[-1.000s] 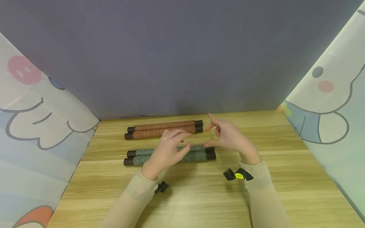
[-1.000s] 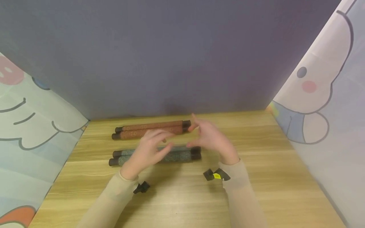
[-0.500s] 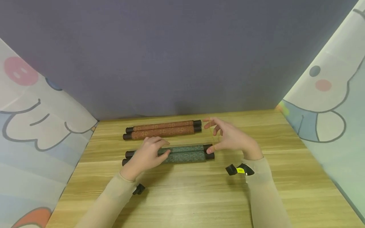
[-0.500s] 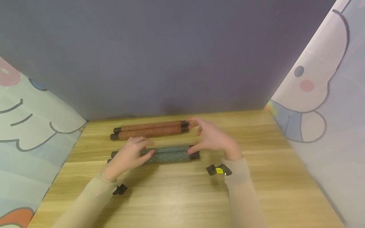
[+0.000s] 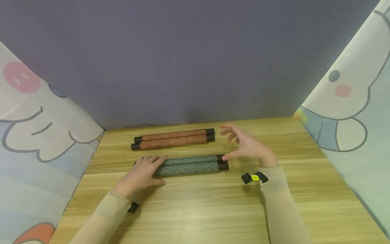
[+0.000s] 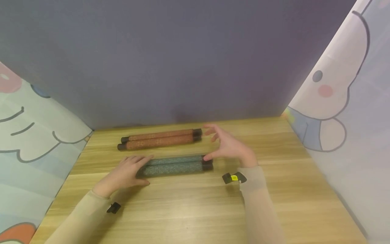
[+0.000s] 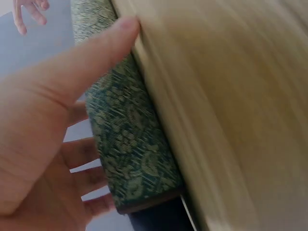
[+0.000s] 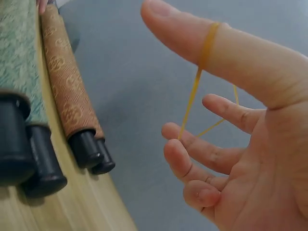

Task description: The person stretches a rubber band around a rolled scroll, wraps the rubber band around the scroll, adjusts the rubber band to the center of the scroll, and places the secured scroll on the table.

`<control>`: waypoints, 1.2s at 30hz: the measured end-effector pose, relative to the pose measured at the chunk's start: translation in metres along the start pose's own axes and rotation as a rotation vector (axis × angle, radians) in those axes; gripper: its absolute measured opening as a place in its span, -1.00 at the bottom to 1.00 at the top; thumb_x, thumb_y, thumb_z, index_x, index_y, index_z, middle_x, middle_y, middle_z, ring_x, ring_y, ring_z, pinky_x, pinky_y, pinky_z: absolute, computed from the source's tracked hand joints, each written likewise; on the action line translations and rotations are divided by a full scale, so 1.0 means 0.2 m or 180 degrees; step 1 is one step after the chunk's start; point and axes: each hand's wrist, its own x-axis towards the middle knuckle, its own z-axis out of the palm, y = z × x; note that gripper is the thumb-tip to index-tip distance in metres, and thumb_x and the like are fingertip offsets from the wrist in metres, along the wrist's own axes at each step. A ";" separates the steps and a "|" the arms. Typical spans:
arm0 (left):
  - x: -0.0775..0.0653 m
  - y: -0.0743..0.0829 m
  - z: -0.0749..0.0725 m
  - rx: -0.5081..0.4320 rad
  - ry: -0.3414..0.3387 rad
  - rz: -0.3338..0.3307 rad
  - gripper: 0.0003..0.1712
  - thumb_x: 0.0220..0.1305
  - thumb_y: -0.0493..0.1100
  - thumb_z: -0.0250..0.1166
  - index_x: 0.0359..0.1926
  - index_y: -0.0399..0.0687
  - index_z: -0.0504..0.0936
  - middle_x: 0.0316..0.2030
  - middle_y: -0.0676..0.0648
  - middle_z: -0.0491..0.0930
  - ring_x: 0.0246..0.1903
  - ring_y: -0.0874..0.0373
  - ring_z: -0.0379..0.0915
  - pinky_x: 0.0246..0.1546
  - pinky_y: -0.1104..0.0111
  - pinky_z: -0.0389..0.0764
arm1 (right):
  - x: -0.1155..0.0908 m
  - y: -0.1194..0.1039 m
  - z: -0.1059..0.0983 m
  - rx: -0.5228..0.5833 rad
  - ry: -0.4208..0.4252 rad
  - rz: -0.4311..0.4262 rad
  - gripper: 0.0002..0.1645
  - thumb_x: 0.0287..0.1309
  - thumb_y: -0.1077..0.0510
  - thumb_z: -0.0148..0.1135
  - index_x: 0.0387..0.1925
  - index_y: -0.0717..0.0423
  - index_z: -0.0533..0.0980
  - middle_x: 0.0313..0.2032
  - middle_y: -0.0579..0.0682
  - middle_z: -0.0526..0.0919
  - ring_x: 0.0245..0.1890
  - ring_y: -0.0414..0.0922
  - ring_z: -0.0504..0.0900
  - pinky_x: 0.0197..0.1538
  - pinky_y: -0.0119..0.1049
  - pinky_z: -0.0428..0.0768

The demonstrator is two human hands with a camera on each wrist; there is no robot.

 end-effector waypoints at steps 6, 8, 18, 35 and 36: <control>0.03 -0.04 0.02 0.0042 -0.0027 0.0084 0.13 0.16 0.13 0.68 0.63 -0.14 0.39 0.28 -0.33 0.62 0.27 -0.37 0.56 0.29 -0.38 0.47 | 0.00 0.05 0.00 -0.0022 -0.0055 0.0170 0.43 -0.07 -0.07 0.83 0.69 -0.10 0.11 0.46 0.14 0.45 0.24 0.35 0.52 0.30 0.37 0.46; 0.03 -0.04 0.01 0.0030 -0.0059 0.0081 0.14 0.16 0.10 0.70 0.63 -0.17 0.38 0.27 -0.37 0.62 0.26 -0.38 0.57 0.29 -0.37 0.49 | 0.00 0.06 -0.01 0.0008 -0.0066 0.0191 0.43 -0.05 -0.05 0.83 0.70 -0.11 0.10 0.46 0.15 0.44 0.24 0.35 0.53 0.30 0.40 0.45; 0.02 -0.02 0.00 0.0087 -0.0032 -0.0279 0.12 0.08 0.01 0.66 0.64 -0.13 0.39 0.19 -0.31 0.59 0.12 -0.35 0.59 0.19 -0.35 0.55 | -0.03 0.09 -0.04 0.0041 -0.0022 0.0244 0.39 -0.02 0.01 0.81 0.68 -0.17 0.10 0.46 0.14 0.47 0.21 0.35 0.56 0.29 0.40 0.46; 0.02 -0.14 -0.18 0.0260 0.0592 -0.0422 -0.10 0.09 0.02 0.54 0.42 -0.29 0.54 0.18 -0.39 0.69 0.00 -0.42 0.70 -0.04 -0.35 0.68 | -0.03 0.11 -0.05 0.0379 0.0151 -0.0187 0.37 0.03 0.14 0.77 0.68 -0.13 0.06 0.47 0.12 0.43 0.29 0.28 0.53 0.00 -0.15 0.45; 0.03 -0.15 -0.19 0.0248 0.0651 -0.0423 -0.10 0.09 0.01 0.53 0.41 -0.31 0.54 0.15 -0.39 0.71 -0.06 -0.40 0.72 -0.12 -0.32 0.70 | -0.03 0.11 -0.05 0.0379 0.0148 -0.0193 0.37 0.02 0.13 0.77 0.68 -0.13 0.06 0.47 0.12 0.43 0.30 0.29 0.52 0.01 -0.11 0.45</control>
